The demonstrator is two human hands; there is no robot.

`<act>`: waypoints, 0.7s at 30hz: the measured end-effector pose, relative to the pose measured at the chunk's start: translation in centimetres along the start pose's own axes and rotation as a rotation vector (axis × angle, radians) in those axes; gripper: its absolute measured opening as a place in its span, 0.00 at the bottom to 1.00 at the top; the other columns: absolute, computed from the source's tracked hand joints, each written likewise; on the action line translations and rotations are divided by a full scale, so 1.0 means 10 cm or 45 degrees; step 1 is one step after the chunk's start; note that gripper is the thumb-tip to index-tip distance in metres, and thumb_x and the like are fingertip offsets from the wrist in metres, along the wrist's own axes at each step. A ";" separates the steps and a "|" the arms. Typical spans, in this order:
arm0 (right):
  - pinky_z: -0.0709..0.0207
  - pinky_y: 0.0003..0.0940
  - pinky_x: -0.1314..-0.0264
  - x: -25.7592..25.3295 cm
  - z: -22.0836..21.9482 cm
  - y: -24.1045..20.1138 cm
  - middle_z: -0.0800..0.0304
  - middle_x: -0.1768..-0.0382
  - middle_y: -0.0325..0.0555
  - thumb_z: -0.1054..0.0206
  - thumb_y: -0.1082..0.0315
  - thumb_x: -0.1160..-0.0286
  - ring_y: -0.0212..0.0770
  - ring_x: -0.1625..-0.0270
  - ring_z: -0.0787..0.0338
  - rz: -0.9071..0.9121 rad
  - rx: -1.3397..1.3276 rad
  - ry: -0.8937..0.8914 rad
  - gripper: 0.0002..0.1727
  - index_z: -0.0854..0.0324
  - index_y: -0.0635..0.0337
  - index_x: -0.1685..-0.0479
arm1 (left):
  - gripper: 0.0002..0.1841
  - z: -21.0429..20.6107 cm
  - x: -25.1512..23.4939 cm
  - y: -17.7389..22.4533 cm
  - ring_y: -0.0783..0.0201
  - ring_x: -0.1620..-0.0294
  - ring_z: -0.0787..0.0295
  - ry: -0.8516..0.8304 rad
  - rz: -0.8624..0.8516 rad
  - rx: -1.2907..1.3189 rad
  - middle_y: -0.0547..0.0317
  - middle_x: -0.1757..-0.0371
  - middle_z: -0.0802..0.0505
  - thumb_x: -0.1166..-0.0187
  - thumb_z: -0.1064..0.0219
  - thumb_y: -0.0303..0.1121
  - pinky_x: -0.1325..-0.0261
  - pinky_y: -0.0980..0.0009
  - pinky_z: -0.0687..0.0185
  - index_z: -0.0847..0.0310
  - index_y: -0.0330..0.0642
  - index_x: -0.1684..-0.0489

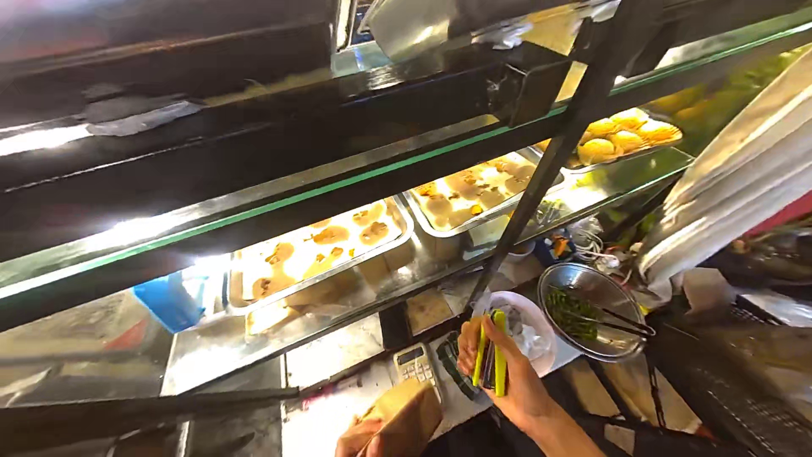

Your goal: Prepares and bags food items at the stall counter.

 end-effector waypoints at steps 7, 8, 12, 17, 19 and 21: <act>0.17 0.27 0.71 0.00 -0.37 -0.19 0.12 0.76 0.33 0.44 0.43 0.11 0.27 0.74 0.13 0.529 1.172 0.025 0.26 0.14 0.54 0.66 | 0.04 -0.82 -0.18 0.37 0.68 0.43 0.09 0.033 -0.061 0.027 0.60 0.52 0.06 0.16 0.38 0.28 0.24 0.58 0.20 0.19 0.39 0.57; 0.18 0.27 0.73 -0.01 -0.35 -0.19 0.14 0.78 0.32 0.45 0.42 0.11 0.27 0.76 0.15 0.587 1.203 0.060 0.27 0.15 0.54 0.68 | 0.04 -0.90 -0.19 0.42 0.68 0.43 0.09 0.040 -0.070 0.014 0.59 0.53 0.06 0.16 0.38 0.28 0.24 0.59 0.20 0.19 0.38 0.58; 0.19 0.25 0.77 -0.03 -0.28 -0.26 0.16 0.81 0.30 0.46 0.41 0.11 0.25 0.80 0.16 0.716 1.326 0.168 0.29 0.16 0.52 0.73 | 0.04 -1.09 -0.21 0.55 0.68 0.46 0.09 0.100 -0.100 -0.030 0.58 0.55 0.06 0.18 0.37 0.28 0.29 0.62 0.19 0.20 0.38 0.60; 0.22 0.24 0.81 -0.07 -0.31 -0.11 0.21 0.85 0.31 0.45 0.42 0.12 0.24 0.83 0.20 0.793 1.314 0.164 0.29 0.18 0.53 0.78 | 0.04 -1.05 -0.20 0.54 0.66 0.49 0.10 0.126 -0.049 -0.100 0.56 0.56 0.06 0.20 0.37 0.26 0.38 0.66 0.16 0.18 0.36 0.61; 0.26 0.22 0.83 -0.10 -0.34 0.04 0.25 0.88 0.31 0.44 0.45 0.11 0.23 0.86 0.22 0.775 1.248 0.134 0.29 0.22 0.53 0.82 | 0.05 -0.99 -0.14 0.48 0.65 0.50 0.10 0.117 -0.033 -0.124 0.54 0.57 0.07 0.19 0.37 0.27 0.40 0.66 0.16 0.18 0.35 0.62; 0.29 0.23 0.84 -0.11 -0.41 0.21 0.26 0.90 0.31 0.43 0.46 0.12 0.23 0.87 0.25 0.749 1.242 0.100 0.29 0.23 0.53 0.85 | 0.06 -0.88 -0.07 0.40 0.65 0.51 0.10 0.134 -0.009 -0.136 0.52 0.58 0.07 0.19 0.37 0.26 0.41 0.67 0.16 0.18 0.32 0.62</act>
Point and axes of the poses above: each hand's wrist, its own x-axis away from the middle knuckle, its own z-axis out of the back of the hand, y = z × x, the point moved 5 cm from there along -x, towards the middle knuckle
